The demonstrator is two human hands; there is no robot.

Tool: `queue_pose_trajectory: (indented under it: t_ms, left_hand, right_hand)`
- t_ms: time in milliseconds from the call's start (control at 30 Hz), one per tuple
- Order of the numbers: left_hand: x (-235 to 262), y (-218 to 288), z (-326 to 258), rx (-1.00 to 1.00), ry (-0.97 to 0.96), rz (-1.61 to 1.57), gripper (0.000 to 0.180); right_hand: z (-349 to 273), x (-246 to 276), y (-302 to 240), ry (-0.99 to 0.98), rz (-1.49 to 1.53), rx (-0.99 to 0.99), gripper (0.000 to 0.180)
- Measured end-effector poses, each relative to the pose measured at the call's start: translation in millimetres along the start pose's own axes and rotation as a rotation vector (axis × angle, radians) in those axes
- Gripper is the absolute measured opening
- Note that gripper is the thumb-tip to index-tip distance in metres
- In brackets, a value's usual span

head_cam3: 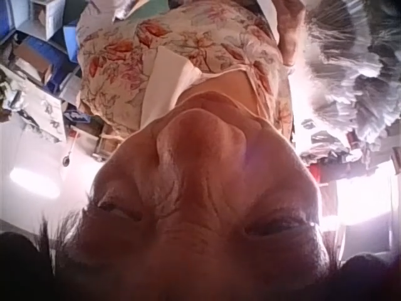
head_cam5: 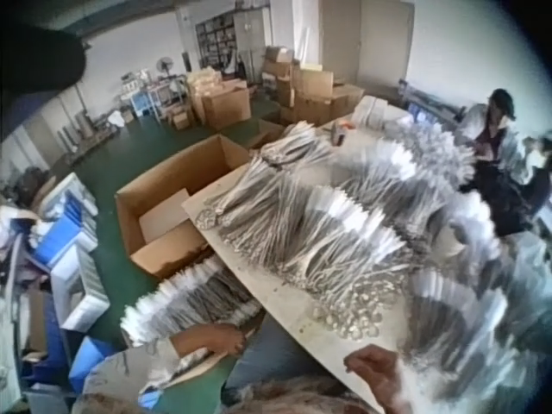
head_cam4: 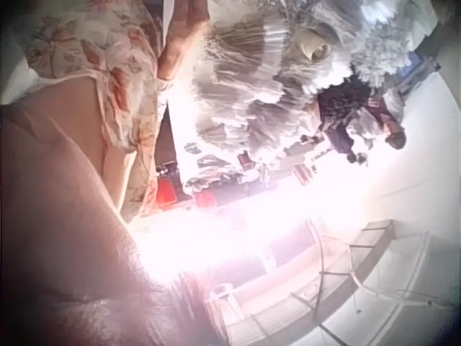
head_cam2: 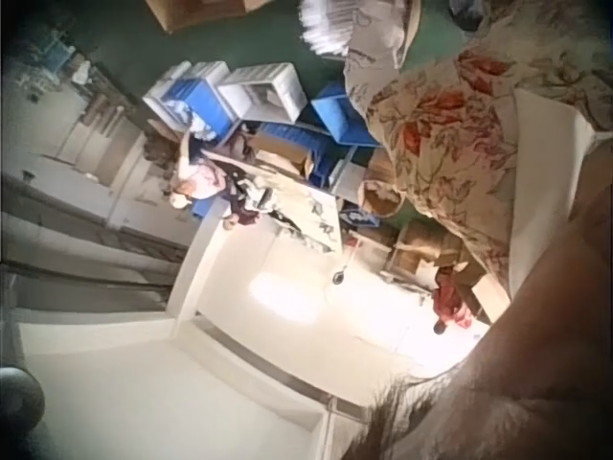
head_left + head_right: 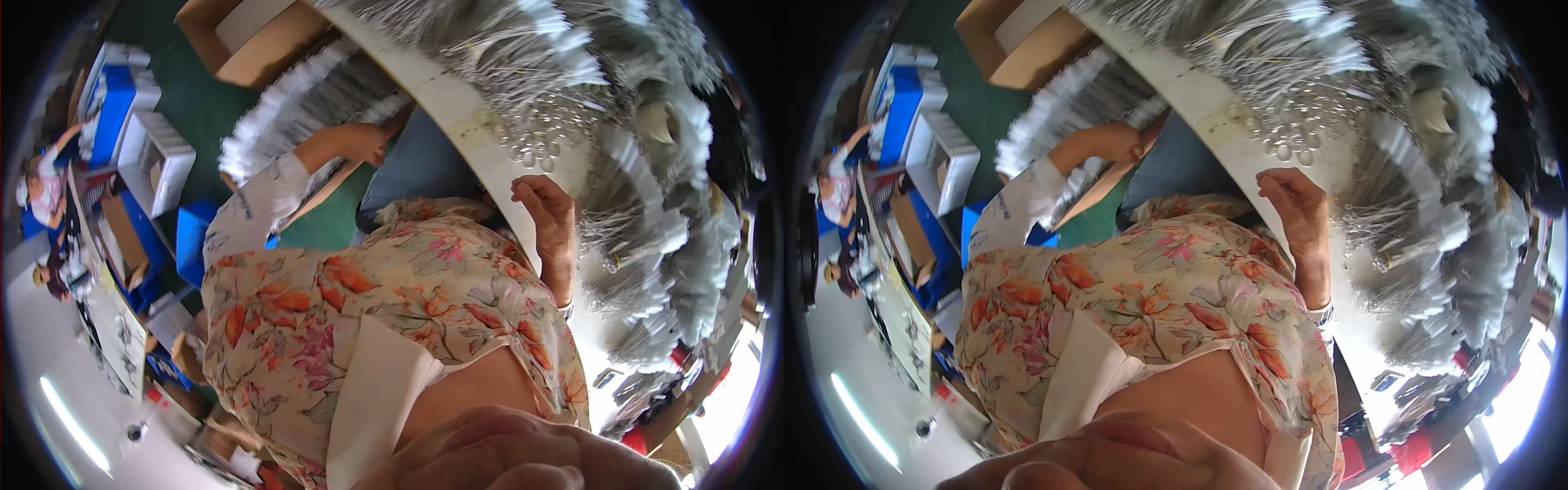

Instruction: Assembling small white brushes into silver metal rings on a factory workbench.

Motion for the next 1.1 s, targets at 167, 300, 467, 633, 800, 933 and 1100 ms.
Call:
queue_pose_trajectory:
  t_ms: [167,300,467,633,800,933,1100]
  left_hand:
    - [171.4,126.8,-25.5,-0.216,-0.104,-0.507,0.019]
    - [294.9,141.1,34.4,-0.301,0.190,-0.511,0.028]
    - [409.2,48.3,169.2,0.078,0.662,-0.232,0.027]
    - [427.3,-78.3,228.4,0.620,0.494,0.555,0.029]
    - [413.5,-51.8,250.0,0.678,0.717,0.034,0.016]
    - [417.4,-26.4,233.2,0.656,0.599,-0.394,0.009]
    - [412.3,-16.6,217.5,0.524,0.620,-0.524,0.005]
  right_hand:
    - [0.9,35.3,-31.9,0.052,-0.010,0.171,0.014]
    - [-19.5,80.8,-61.0,0.219,-0.043,0.227,0.011]
    - [-63.7,144.5,-94.0,0.483,-0.123,0.331,0.013]
    - [-70.7,218.5,-117.3,0.693,-0.393,0.325,0.014]
    - [-33.8,291.4,-124.7,0.748,-0.620,0.298,0.019]
    - [33.1,319.9,-130.0,0.769,-0.710,0.259,0.023]
    - [102.4,314.3,-130.2,0.846,-1.006,0.316,0.028]
Point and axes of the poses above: each hand's wrist, its own z-axis towards the middle knuckle, its own x-axis out of the back of the hand, y = z × x, the point moved 1 cm from there along z, towards the middle knuckle, and after that the axes turned 4 degrees about -x, right-handed, at the moved point
